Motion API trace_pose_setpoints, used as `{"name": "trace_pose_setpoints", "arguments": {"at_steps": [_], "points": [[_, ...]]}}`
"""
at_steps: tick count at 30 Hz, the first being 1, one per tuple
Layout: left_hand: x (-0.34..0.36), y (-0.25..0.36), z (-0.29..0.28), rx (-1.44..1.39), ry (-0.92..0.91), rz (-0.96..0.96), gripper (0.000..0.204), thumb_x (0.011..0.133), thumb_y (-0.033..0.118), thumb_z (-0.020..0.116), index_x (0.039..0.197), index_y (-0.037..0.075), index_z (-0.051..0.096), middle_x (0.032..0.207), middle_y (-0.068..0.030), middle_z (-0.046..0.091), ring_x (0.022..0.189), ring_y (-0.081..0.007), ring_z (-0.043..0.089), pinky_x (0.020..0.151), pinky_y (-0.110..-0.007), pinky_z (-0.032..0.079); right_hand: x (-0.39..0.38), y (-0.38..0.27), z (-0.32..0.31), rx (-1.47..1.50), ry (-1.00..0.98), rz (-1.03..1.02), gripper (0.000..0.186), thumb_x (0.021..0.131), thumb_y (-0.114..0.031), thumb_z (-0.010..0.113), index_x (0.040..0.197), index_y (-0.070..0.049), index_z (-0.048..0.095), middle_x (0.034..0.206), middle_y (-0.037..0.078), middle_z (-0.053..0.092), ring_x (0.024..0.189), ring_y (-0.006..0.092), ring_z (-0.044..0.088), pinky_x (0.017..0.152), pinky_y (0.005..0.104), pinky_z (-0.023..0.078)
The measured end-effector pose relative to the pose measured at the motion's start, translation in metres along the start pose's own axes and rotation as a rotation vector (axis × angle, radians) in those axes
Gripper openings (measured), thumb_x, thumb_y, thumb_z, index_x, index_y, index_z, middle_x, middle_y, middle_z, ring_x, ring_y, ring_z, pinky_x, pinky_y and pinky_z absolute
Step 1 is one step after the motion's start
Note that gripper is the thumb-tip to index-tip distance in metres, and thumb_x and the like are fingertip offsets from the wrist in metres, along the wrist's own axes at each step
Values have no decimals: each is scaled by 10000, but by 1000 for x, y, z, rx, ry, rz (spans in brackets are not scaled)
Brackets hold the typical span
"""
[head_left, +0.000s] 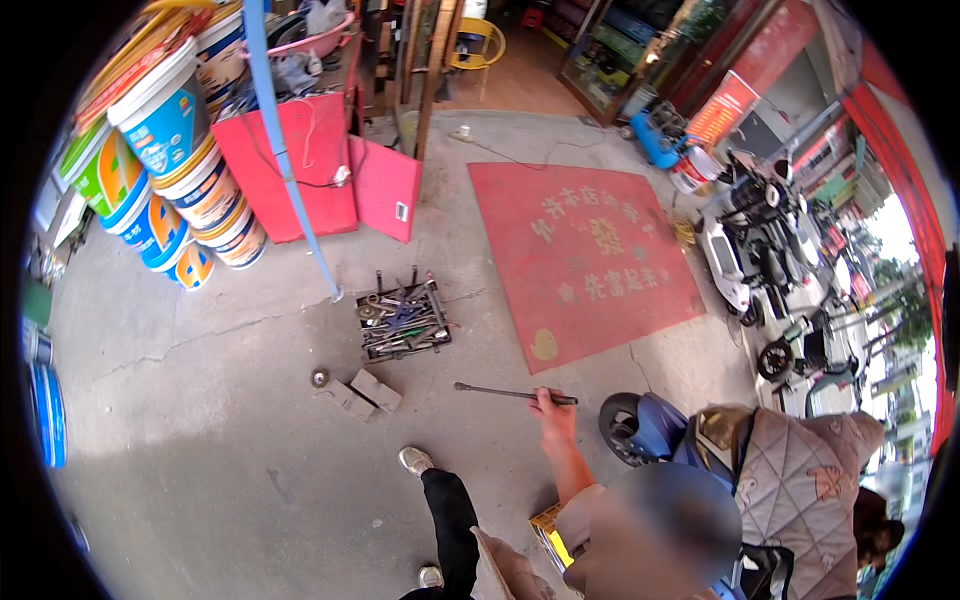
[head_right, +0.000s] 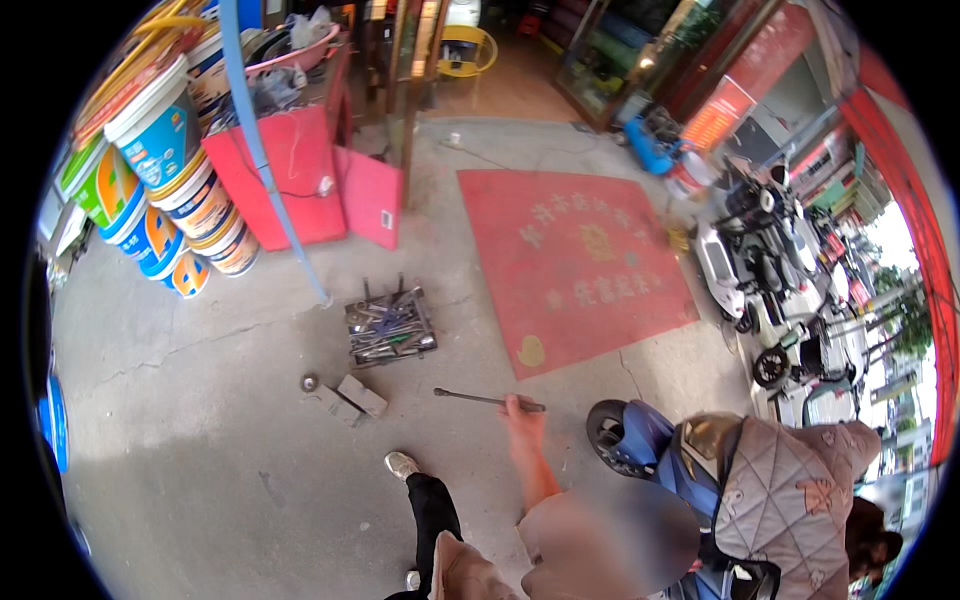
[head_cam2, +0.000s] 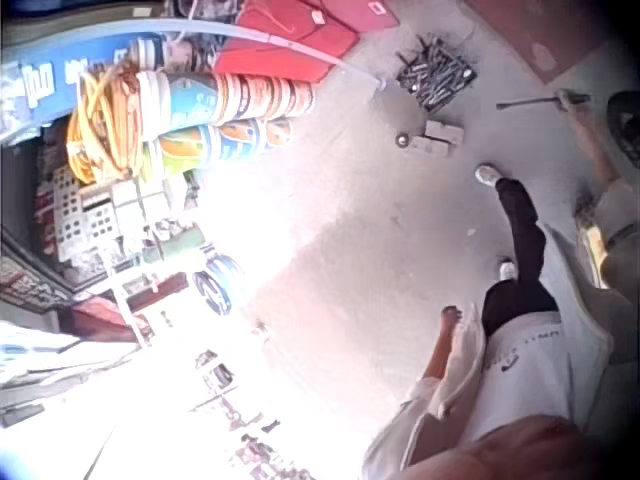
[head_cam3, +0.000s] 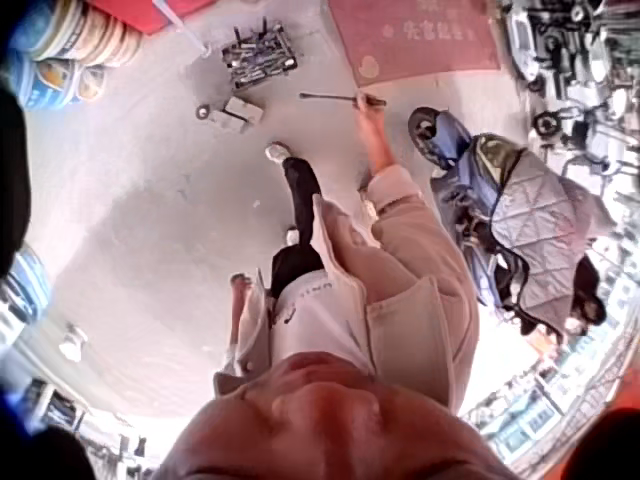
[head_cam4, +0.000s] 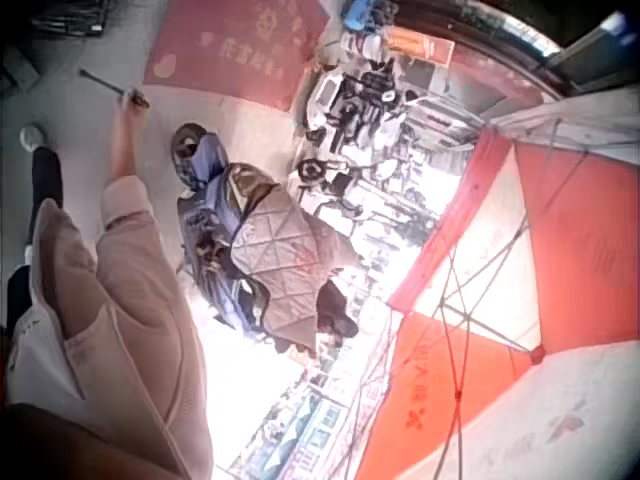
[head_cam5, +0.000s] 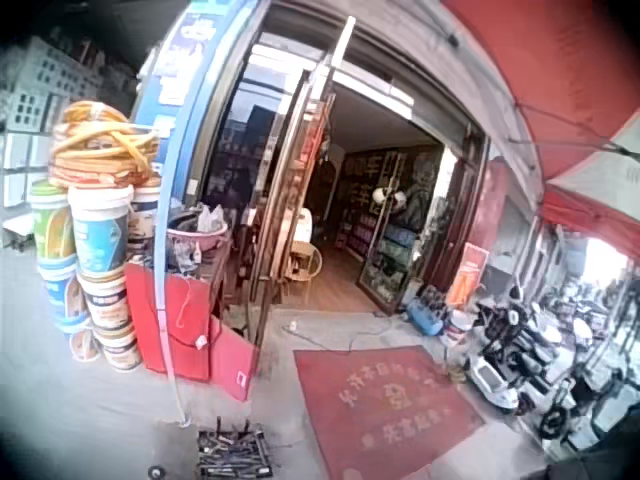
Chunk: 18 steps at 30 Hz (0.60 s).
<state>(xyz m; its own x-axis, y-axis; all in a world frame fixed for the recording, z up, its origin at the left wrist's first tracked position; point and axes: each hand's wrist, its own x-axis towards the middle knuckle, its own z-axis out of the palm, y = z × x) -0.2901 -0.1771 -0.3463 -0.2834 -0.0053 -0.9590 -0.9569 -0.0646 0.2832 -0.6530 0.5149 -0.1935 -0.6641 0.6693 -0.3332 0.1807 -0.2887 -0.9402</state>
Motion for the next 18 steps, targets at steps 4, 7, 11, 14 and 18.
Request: {"name": "trace_pose_setpoints", "arguments": {"at_steps": [4,7,11,14,18], "points": [[-1,210,130,620,-113,653,212,875,138,560,1071,61,542,810,-114,630,662,-241,599,594,-355,513,-189,-100,-51,-505,-219,-284,236,922,-261,612,966,-28,611,756,75,599,665,182,548,640,318,450],[-118,257,286,1004,-138,1003,460,774,169,678,1176,9,520,837,-118,661,805,-262,635,753,-337,507,-315,-120,-121,-630,-151,-561,268,926,-270,606,1008,-16,581,715,126,567,657,316,533,678,373,465],[-222,176,406,1246,-553,1528,420,807,219,688,1168,28,590,893,-106,673,855,-256,642,814,-342,499,-430,-138,-221,-186,44,-250,265,952,-280,577,984,-17,590,760,86,621,646,231,574,633,325,477],[-271,96,464,1466,-934,900,298,861,222,656,1081,22,637,900,-93,675,827,-212,634,764,-330,499,-502,-127,-332,323,459,-102,263,965,-264,561,959,-4,596,791,66,651,619,148,570,578,273,467],[-326,-3,541,1835,-1111,1043,273,904,280,616,973,18,646,825,-137,666,758,-222,627,693,-346,487,-585,-67,-491,643,866,-35,269,956,-235,563,978,31,587,818,112,661,593,147,580,542,277,480]]}}
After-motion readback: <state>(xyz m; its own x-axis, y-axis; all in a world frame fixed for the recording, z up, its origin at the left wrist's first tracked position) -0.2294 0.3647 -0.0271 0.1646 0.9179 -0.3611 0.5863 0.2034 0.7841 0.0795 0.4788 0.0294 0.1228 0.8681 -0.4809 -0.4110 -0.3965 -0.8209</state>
